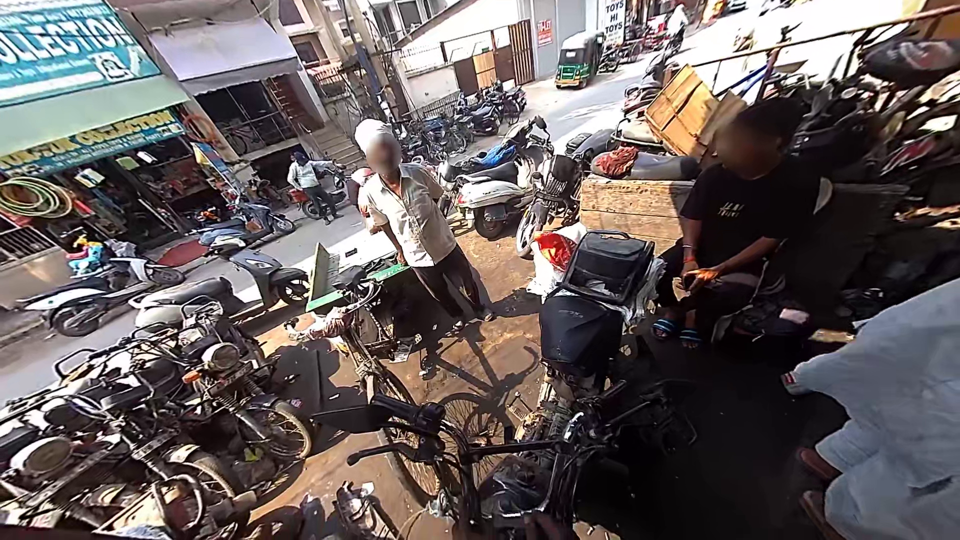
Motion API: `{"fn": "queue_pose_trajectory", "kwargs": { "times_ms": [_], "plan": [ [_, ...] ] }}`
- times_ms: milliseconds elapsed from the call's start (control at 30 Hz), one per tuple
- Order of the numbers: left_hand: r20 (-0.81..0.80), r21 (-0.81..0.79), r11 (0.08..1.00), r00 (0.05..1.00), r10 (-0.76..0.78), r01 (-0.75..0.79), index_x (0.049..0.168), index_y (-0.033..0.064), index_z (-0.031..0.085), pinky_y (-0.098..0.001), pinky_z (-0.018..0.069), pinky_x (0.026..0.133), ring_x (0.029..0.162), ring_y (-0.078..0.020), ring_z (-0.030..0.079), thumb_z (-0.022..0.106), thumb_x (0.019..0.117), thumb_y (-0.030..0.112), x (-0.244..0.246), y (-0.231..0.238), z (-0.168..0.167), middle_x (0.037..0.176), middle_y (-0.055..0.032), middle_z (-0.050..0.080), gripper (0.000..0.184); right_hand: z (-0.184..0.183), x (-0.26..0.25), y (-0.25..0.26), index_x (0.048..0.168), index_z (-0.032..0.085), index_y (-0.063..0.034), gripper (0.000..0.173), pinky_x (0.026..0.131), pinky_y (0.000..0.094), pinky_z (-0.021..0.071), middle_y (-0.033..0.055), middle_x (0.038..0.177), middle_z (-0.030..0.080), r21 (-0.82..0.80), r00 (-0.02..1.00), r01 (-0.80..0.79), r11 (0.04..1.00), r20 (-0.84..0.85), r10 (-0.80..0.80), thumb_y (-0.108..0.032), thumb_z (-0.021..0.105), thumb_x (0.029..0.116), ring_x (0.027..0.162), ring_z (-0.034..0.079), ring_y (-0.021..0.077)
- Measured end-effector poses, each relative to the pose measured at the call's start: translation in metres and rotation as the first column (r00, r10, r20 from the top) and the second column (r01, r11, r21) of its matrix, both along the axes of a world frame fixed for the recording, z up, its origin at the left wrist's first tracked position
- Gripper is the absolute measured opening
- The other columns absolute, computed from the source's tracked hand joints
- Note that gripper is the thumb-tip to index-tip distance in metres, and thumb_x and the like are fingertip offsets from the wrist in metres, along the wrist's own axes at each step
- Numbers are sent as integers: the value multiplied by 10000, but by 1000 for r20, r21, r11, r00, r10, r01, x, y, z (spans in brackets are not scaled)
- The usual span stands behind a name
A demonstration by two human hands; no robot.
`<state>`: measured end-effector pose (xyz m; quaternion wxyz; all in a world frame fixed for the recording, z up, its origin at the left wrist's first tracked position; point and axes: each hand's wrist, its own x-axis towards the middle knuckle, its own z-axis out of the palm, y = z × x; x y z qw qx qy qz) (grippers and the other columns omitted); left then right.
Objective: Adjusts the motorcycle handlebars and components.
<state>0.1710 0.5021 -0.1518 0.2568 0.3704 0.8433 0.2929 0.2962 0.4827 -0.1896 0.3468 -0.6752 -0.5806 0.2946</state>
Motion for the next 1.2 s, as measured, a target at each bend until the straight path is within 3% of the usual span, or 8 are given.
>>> {"fn": "queue_pose_trajectory", "kwargs": {
  "times_ms": [467, 633, 767, 1200],
  "plan": [
    [-11, 11, 1000, 1000, 20, -20, 1557, 104, 457, -600, 518, 970, 1162, -431, 632, 667, 925, 139, -3, 5, -14, 1333, -282, 604, 668, -7, -1, 4, 960, 810, -110, 365, 785, 491, 605, 76, 874, 782, 65, 999, 34, 997, -1, -34, -388, 574, 980, 821, 759, 230],
    [-11, -18, 999, 999, 47, -47, 1542, 149, 490, -577, 538, 948, 1126, -380, 655, 671, 937, 148, -3, 10, -14, 1300, -216, 636, 632, -8, -4, 6, 954, 815, -119, 376, 776, 491, 608, 62, 873, 786, 100, 998, 62, 993, 15, -63, -397, 562, 968, 819, 763, 228],
    [-27, -4, 998, 998, 59, -59, 1506, 132, 535, -561, 551, 935, 1104, -363, 668, 668, 942, 154, -1, 8, -17, 1293, -207, 641, 580, -7, -3, 4, 945, 815, -111, 382, 749, 501, 610, 75, 859, 783, 123, 997, 68, 990, 14, -70, -395, 561, 959, 791, 762, 236],
    [7, -61, 996, 998, 63, -63, 1523, 167, 521, -524, 553, 967, 1155, -329, 662, 656, 952, 172, 3, 8, -6, 1383, -175, 605, 586, -11, -1, 5, 919, 811, -88, 357, 739, 529, 599, 94, 830, 779, 188, 998, 54, 981, 25, -59, -353, 577, 963, 778, 761, 259]
  ]
}}
